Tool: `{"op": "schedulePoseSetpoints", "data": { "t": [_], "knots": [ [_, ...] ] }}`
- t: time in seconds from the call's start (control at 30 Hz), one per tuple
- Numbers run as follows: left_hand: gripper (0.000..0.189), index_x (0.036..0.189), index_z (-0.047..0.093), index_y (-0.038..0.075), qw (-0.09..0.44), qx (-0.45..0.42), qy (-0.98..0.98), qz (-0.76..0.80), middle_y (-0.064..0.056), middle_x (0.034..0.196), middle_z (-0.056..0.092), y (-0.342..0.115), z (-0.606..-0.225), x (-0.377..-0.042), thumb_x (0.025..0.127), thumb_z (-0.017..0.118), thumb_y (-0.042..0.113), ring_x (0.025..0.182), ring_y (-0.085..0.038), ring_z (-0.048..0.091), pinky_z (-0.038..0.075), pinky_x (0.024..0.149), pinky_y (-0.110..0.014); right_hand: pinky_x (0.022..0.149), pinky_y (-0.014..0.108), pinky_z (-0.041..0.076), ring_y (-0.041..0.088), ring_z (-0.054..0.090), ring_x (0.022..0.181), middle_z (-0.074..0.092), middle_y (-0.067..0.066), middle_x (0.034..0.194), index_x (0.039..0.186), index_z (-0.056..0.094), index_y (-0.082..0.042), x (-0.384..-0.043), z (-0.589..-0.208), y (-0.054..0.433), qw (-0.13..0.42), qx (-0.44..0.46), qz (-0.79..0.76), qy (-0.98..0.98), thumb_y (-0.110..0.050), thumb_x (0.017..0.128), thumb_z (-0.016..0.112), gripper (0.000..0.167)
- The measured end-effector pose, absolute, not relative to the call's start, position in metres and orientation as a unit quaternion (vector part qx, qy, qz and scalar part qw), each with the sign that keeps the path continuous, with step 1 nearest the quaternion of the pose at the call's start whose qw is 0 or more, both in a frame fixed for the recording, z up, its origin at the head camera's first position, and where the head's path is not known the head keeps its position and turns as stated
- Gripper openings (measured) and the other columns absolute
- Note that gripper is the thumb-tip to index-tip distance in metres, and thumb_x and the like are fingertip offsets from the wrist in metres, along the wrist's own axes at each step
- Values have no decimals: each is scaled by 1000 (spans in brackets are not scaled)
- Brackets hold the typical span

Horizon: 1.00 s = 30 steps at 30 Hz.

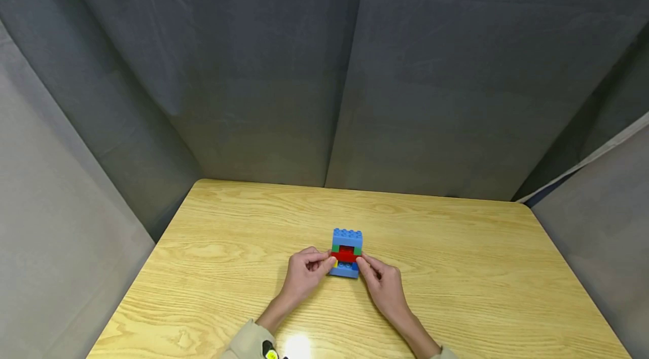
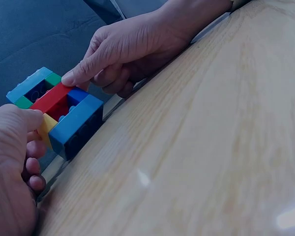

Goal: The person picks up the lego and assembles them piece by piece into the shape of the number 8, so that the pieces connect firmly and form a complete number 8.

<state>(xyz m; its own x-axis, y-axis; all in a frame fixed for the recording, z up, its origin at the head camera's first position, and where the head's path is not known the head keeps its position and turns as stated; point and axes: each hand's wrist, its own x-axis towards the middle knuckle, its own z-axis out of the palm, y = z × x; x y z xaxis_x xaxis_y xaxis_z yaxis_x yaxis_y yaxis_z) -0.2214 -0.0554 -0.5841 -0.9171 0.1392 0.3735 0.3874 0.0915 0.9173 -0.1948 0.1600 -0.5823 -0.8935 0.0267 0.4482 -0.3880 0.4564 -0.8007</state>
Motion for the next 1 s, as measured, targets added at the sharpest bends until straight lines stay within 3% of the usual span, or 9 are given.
{"op": "schedulePoseSetpoints", "data": {
  "t": [0.03, 0.1, 0.17, 0.27, 0.5, 0.73, 1.0],
  "knots": [
    [12, 99, 83, 2, 99, -183, -731, -650, -8, 70, 62, -55, -584, -222, 89, 84, 8, 61, -5, 47, 36, 54, -17, 76, 13, 55, 7, 70, 92, 78, 14, 102, 117, 76, 5, -195, -582, 160, 206, 111, 507, -830, -13, 99, 73, 26],
    [11, 98, 83, 0, 104, -187, -728, -652, -10, 69, 62, -54, -584, -221, 88, 84, 6, 61, -5, 47, 36, 53, -17, 65, 10, 51, 1, 66, 76, 78, 12, 87, 119, 75, 8, -195, -583, 160, 204, 114, 504, -831, -12, 100, 71, 27],
    [11, 98, 82, -2, 109, -189, -729, -648, -11, 69, 62, -54, -585, -222, 88, 83, 3, 60, -5, 46, 35, 52, -16, 54, 10, 44, -6, 53, 63, 72, 3, 71, 121, 73, 9, -195, -583, 160, 195, 118, 506, -832, -12, 101, 70, 29],
    [12, 98, 81, -5, 118, -189, -736, -639, -12, 68, 61, -52, -586, -222, 87, 82, -1, 60, -4, 44, 34, 51, -16, 44, 15, 29, -6, 29, 53, 48, -13, 57, 126, 69, 11, -194, -583, 160, 187, 129, 503, -834, -12, 102, 68, 32],
    [16, 101, 77, -12, 116, -176, -751, -626, -14, 70, 59, -49, -584, -220, 86, 78, -11, 60, -8, 44, 34, 53, -17, 49, 18, 29, -3, 30, 55, 37, -15, 64, 130, 67, 9, -196, -585, 161, 199, 149, 472, -846, -11, 102, 69, 35],
    [18, 109, 79, -4, 90, -178, -765, -612, -4, 74, 59, -51, -585, -222, 91, 80, 1, 64, -8, 46, 37, 56, -15, 54, 19, 31, 1, 31, 62, 37, -12, 70, 130, 66, 11, -195, -583, 160, 192, 146, 448, -861, -12, 102, 69, 37],
    [20, 108, 78, -7, 96, -203, -783, -580, 3, 73, 56, -53, -586, -222, 95, 77, 8, 63, -3, 47, 38, 55, -15, 61, 22, 34, 8, 38, 72, 38, -9, 74, 128, 66, 13, -194, -582, 159, 177, 125, 434, -874, -13, 102, 68, 37]
  ]
}}
